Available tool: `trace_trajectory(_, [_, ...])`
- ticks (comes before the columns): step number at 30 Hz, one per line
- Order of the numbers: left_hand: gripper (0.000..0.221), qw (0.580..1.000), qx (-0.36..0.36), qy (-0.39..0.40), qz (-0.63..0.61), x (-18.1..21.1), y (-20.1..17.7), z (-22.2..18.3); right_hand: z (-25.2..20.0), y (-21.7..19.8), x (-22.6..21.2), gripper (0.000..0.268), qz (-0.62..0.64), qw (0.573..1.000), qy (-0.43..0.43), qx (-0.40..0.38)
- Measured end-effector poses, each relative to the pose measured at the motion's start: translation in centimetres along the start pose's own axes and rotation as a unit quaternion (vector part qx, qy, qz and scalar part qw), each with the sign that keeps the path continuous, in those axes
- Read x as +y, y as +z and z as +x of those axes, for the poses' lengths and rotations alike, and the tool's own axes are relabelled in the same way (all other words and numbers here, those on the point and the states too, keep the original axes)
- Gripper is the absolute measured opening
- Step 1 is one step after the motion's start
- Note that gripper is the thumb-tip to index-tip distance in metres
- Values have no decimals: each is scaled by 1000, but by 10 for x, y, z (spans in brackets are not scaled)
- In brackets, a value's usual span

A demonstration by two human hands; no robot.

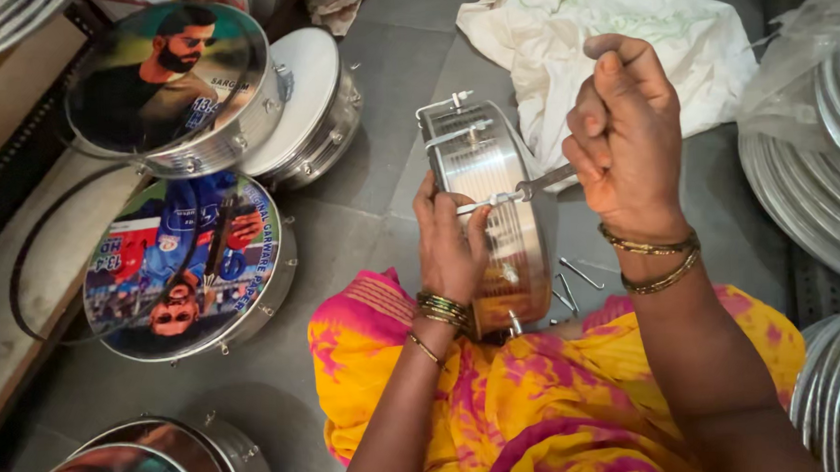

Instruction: The person assembles a drum by using a wrench to tighten bolts on the metal rim, then adjusts the alignment of the metal frame and continues tightening fasteners around the circumference.

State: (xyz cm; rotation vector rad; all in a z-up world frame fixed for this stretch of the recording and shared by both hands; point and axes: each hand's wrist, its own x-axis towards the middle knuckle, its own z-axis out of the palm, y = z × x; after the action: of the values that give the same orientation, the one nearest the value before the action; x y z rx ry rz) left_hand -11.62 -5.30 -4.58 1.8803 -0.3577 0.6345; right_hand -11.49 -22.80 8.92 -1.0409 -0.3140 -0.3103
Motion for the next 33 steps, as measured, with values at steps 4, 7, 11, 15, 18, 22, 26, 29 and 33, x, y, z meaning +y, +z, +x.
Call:
trace_trajectory(4, [27,1000,0,-4,10,6,-3,-2,8,21,12,17,-43,999,5,-19])
trace_trajectory(7, [27,1000,-2,-28,5,10,-3,-2,13,28,18,15,-88,996,5,-10])
trace_trajectory(11, [27,999,-7,-41,-19,13,-3,-2,22,31,28,12,-191,982,3,5])
trace_trajectory(15, [27,1000,-8,-25,-7,15,-6,-3,41,38,40,14,-251,967,39,-14])
trace_trajectory(18, [27,1000,-9,-28,-7,19,-9,-4,52,44,48,16,-278,957,76,-26])
trace_trajectory(22, [31,1000,-8,-14,4,22,-12,-3,47,41,48,18,-270,959,79,-43])
trace_trajectory(26, [27,999,-19,-39,-11,22,-11,-5,10,25,47,18,-290,957,0,-31])
trace_trajectory(29, [27,998,-24,-53,-12,21,-11,-4,-27,20,52,15,-306,950,-57,10])
trace_trajectory(33, [28,999,-17,-42,-2,19,-9,-2,-71,10,55,14,-468,842,-248,-99])
